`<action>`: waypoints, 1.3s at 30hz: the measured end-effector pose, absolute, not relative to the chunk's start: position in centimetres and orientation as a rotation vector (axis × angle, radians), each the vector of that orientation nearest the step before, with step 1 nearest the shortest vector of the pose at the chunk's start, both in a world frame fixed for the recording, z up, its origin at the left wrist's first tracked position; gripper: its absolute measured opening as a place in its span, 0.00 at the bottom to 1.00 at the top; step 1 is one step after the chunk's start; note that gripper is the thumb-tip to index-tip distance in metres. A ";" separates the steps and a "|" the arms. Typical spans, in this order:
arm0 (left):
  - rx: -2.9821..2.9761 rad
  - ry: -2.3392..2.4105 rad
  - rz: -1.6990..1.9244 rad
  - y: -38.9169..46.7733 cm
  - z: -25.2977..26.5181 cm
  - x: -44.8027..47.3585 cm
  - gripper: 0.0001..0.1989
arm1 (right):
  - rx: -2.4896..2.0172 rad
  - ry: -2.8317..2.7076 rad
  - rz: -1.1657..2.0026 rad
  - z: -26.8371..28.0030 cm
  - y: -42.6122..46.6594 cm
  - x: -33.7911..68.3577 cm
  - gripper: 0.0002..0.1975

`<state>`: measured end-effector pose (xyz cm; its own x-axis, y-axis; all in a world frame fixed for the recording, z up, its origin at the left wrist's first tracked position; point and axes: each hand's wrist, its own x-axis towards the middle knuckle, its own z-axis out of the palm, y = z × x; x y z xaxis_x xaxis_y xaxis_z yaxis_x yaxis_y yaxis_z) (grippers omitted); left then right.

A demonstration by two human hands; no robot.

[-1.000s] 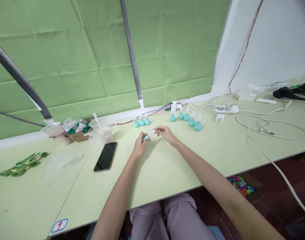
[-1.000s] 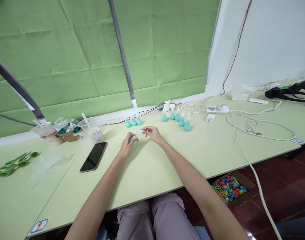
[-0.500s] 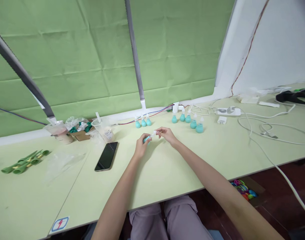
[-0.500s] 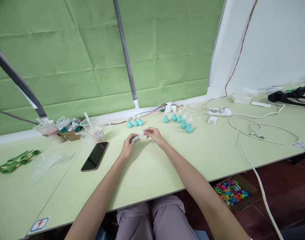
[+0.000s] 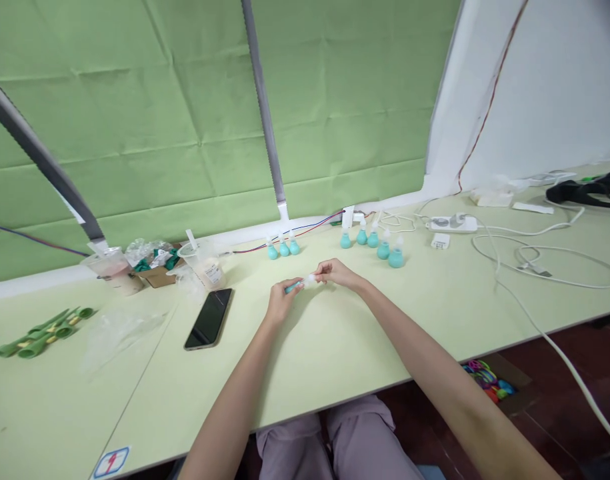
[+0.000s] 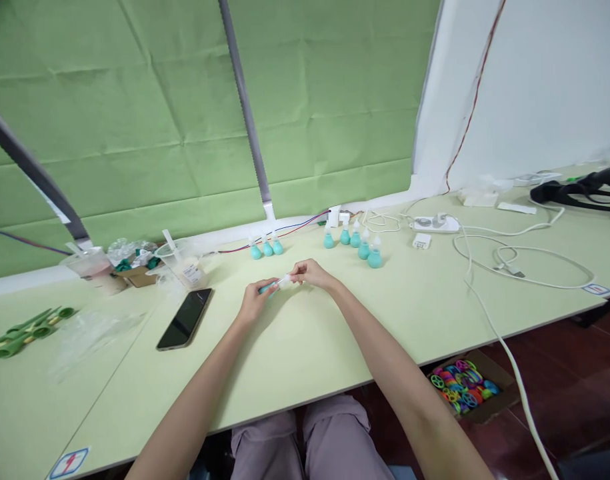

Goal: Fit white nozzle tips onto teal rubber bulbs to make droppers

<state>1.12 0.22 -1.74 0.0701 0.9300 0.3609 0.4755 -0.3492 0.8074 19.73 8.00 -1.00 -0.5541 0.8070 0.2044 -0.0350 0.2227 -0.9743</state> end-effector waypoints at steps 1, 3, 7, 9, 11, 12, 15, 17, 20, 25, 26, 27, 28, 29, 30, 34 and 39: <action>1.887 1.410 1.209 0.1 -1.7 1.2 0.18 | -0.719 -1.771 1.426 -1.1 8.1 19.8 0.15; 1.930 1.450 1.182 0.0 -1.8 1.5 0.17 | -0.727 -1.813 1.432 -1.3 8.3 20.0 0.15; 1.969 1.493 1.167 -0.1 -1.9 1.9 0.16 | -0.732 -1.800 1.444 -1.8 8.4 19.9 0.16; 1.967 1.495 1.161 -0.1 -2.0 2.0 0.17 | -0.714 -1.787 1.470 -2.0 8.4 19.7 0.16; 1.959 1.487 1.157 -0.1 -2.2 2.1 0.17 | -0.686 -1.792 1.502 -2.2 8.4 19.6 0.17; 1.949 1.485 1.158 -0.2 -2.2 2.1 0.18 | -0.674 -1.797 1.512 -2.4 8.4 19.6 0.17; 1.928 1.492 1.131 -0.2 -2.4 2.1 0.18 | -0.681 -1.840 1.529 -2.9 8.4 19.6 0.18; 1.912 1.514 1.101 0.0 -2.4 1.9 0.17 | -0.705 -1.866 1.516 -3.1 8.3 19.3 0.18; 1.817 1.454 1.170 0.6 -2.3 1.4 0.18 | -0.690 -1.821 1.430 -2.9 7.8 18.5 0.19; 1.439 1.245 1.458 1.7 -2.5 1.0 0.26 | -0.630 -1.708 1.340 -2.4 6.9 16.7 0.34; 1.384 1.235 1.484 1.8 -2.7 1.1 0.27 | -0.647 -1.726 1.316 -2.5 6.7 16.4 0.32; 1.346 1.234 1.500 1.9 -2.9 1.2 0.27 | -0.667 -1.747 1.289 -2.7 6.6 16.2 0.29; 1.316 1.236 1.515 1.9 -3.2 1.4 0.26 | -0.682 -1.760 1.264 -2.8 6.5 16.0 0.26; 1.283 1.239 1.535 1.8 -3.3 1.6 0.26 | -0.685 -1.766 1.249 -3.0 6.4 15.8 0.23; 1.241 1.240 1.557 1.8 -3.5 1.9 0.25 | -0.676 -1.769 1.251 -3.2 6.3 15.7 0.22; 0.979 1.209 1.619 1.7 -3.5 2.4 0.20 | -0.603 -1.800 1.324 -3.3 5.6 15.2 0.22; 0.623 1.169 1.601 1.7 -3.0 2.4 0.15 | -0.492 -1.880 1.269 -2.3 4.3 15.0 0.22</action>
<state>2.35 1.67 -3.00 -0.3520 0.9241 -0.1488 -0.4225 -0.0151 0.9062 15.00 4.34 -2.25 -0.6064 0.6889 0.3971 -0.1108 0.4214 -0.9001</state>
